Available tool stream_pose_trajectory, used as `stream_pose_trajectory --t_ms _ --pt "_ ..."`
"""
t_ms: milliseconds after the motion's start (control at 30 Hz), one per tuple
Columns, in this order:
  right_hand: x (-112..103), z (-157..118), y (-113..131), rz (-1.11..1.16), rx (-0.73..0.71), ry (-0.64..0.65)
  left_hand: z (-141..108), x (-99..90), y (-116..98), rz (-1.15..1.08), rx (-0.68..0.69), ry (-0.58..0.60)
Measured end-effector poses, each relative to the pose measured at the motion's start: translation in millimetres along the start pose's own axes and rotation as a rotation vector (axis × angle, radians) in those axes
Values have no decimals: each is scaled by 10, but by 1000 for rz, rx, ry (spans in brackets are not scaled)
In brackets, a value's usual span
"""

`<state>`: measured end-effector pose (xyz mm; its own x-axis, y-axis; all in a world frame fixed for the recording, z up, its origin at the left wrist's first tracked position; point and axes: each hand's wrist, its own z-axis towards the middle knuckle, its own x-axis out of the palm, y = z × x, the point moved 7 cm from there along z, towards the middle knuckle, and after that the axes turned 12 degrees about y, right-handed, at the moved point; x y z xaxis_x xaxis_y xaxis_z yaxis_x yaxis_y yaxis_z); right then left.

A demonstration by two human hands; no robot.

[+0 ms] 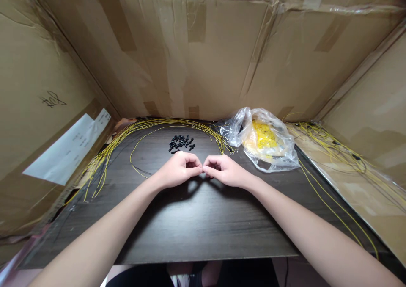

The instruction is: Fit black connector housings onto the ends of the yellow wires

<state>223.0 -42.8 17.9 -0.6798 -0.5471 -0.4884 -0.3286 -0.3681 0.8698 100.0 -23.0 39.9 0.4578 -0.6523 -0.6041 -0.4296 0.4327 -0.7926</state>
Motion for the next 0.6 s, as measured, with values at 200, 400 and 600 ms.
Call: stream_pose_trajectory --t_ms 200,400,600 --pt "13 -30 102 -205 -82 -16 8 39 0 -15 -8 40" --pt "-1 -31 120 -214 -94 -49 -1 22 -41 -10 31 37" --pt "-46 -30 94 -148 -56 -124 -2 -16 -38 4 46 -20"
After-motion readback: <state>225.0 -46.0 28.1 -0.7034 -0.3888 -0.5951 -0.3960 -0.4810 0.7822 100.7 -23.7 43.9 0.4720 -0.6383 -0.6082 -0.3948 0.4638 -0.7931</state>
